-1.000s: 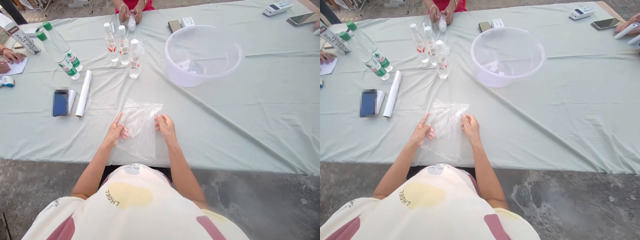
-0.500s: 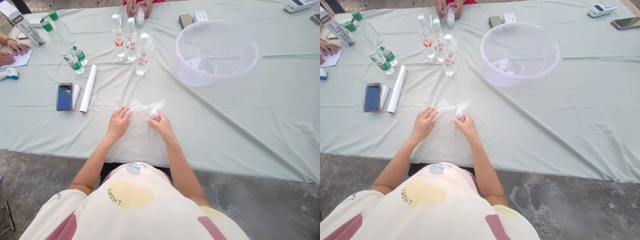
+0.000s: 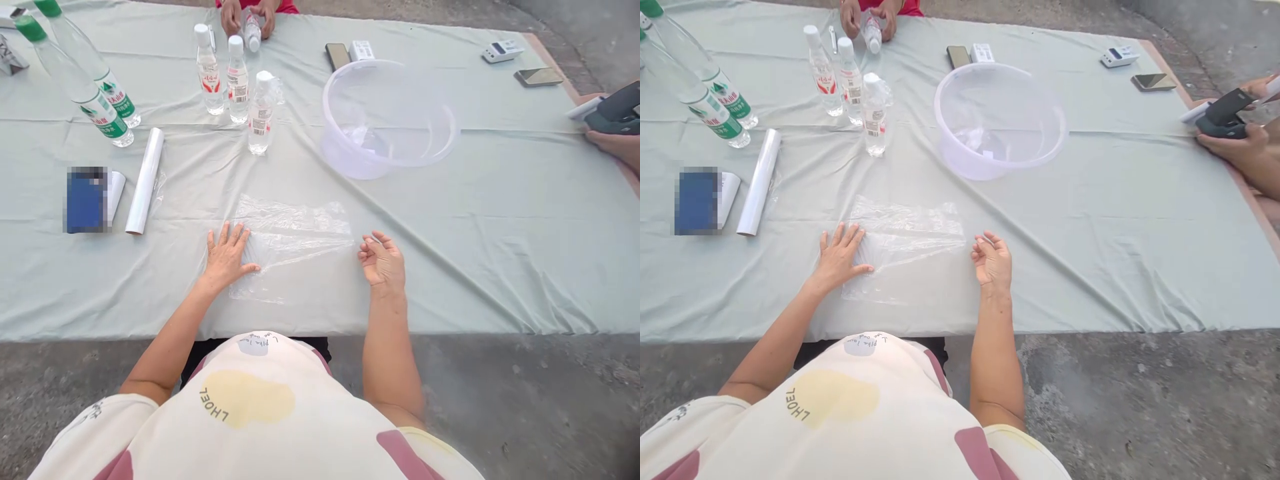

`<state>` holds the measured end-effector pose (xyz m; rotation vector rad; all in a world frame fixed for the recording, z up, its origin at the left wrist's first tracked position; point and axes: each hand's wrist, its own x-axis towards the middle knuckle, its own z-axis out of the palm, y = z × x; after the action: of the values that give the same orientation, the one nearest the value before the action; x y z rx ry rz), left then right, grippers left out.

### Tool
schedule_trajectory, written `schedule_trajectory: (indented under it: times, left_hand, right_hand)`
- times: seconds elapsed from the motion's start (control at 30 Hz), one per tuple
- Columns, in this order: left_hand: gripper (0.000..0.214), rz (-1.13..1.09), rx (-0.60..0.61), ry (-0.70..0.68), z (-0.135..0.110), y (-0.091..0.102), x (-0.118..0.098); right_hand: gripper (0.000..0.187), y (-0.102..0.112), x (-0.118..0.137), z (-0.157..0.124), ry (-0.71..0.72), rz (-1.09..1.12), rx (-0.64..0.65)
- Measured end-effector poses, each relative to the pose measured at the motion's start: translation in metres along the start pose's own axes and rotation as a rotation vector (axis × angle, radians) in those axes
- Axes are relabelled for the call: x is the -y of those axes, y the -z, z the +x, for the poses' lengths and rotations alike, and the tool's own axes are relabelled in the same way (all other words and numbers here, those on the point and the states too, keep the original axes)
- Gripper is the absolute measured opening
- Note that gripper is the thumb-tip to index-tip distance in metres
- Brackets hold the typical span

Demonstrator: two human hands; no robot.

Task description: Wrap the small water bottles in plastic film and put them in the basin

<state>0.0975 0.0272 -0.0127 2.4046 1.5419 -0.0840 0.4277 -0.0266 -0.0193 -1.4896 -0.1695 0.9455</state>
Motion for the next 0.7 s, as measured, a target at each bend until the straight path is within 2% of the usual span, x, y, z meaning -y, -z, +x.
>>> schedule_trajectory:
  times: [0.07, 0.13, 0.2, 0.27, 0.37, 0.47, 0.53, 0.6, 0.67, 0.7]
  left_hand:
    - [0.086, -0.022, -0.027, -0.008, 0.001, -0.004, 0.002]
    - [0.088, -0.044, -0.05, -0.024, 0.002, -0.009, 0.004]
    - [0.089, -0.061, -0.075, -0.043, 0.003, -0.015, 0.007]
    - [0.09, -0.069, -0.106, -0.059, 0.002, -0.021, 0.009]
    - [0.09, -0.065, -0.157, -0.078, 0.001, -0.029, 0.011]
    - [0.091, -0.057, -0.189, -0.098, -0.001, -0.034, 0.012]
    - [0.09, -0.057, -0.198, -0.114, -0.001, -0.036, 0.012]
    - [0.089, -0.063, -0.21, -0.126, -0.002, -0.038, 0.013]
    - [0.089, -0.073, -0.231, -0.126, -0.002, -0.04, 0.014]
    - [0.089, -0.078, -0.243, -0.123, -0.001, -0.041, 0.015]
  right_hand:
    - [0.036, 0.01, 0.008, 0.009, 0.147, -0.05, -0.213]
    - [0.029, 0.006, 0.016, 0.008, 0.303, -0.143, -0.298]
    - [0.024, -0.015, 0.021, -0.001, 0.423, -0.282, -0.197]
    - [0.023, -0.05, 0.026, -0.014, 0.526, -0.435, 0.023]
    - [0.024, -0.119, 0.035, -0.029, 0.762, -0.64, 0.344]
    - [0.026, -0.199, 0.056, -0.021, 1.051, -0.77, 0.52]
    - [0.028, -0.259, 0.075, -0.003, 1.204, -0.835, 0.551]
    - [0.038, -0.322, 0.094, 0.024, 1.31, -0.93, 0.521]
    - [0.058, -0.382, 0.108, 0.055, 1.347, -1.045, 0.505]
    - [0.06, -0.409, 0.112, 0.071, 1.328, -1.04, 0.508]
